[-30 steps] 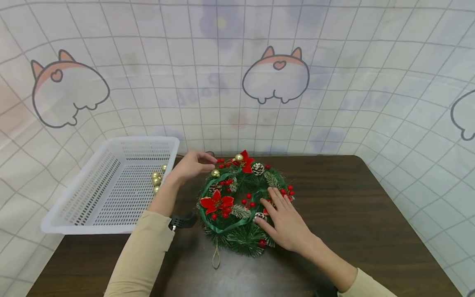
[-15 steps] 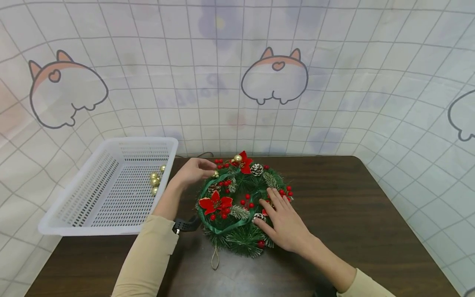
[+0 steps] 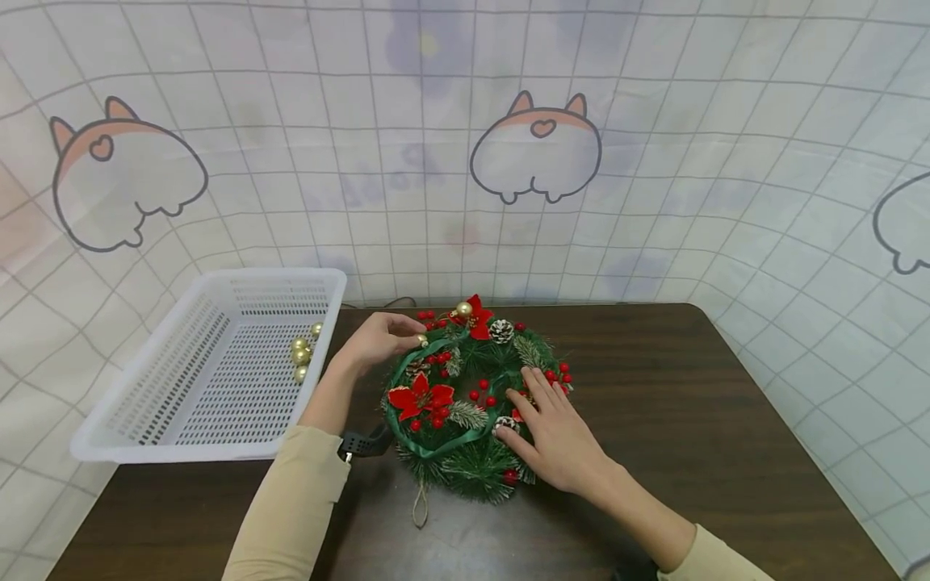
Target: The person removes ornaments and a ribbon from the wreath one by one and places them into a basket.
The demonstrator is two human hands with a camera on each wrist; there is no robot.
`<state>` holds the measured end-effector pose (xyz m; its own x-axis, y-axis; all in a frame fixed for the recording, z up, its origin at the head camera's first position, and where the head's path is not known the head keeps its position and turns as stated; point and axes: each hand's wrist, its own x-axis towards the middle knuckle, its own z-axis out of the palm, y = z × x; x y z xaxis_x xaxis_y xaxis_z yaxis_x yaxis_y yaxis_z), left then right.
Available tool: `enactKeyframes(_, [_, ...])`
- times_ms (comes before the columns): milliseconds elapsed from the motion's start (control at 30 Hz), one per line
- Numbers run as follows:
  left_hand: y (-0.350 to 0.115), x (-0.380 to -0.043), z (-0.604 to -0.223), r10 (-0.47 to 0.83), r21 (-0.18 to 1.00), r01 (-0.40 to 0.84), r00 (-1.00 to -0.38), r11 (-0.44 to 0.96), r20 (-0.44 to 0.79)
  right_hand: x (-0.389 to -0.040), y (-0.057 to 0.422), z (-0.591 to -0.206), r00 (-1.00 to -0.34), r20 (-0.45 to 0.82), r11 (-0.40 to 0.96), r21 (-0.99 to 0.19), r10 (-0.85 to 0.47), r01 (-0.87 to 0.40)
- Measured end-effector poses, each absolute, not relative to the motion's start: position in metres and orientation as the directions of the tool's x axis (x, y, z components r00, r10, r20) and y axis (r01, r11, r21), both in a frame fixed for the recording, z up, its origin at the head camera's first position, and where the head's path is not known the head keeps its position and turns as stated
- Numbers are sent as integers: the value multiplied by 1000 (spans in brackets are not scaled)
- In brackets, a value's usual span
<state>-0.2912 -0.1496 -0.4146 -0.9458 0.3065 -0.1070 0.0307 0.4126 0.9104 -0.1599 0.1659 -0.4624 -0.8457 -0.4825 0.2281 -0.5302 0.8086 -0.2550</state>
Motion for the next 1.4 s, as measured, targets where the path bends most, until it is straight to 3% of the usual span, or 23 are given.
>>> enactKeyframes(567, [-146, -279, -403, 277, 890, 97, -960, 446, -34, -159, 167, -462, -841, 246, 804, -257, -482, -536])
enactKeyframes(1400, [-140, -268, -397, 340, 859, 143, -940, 492, -39, -160, 165, -461, -845, 230, 806, -262, -482, -531])
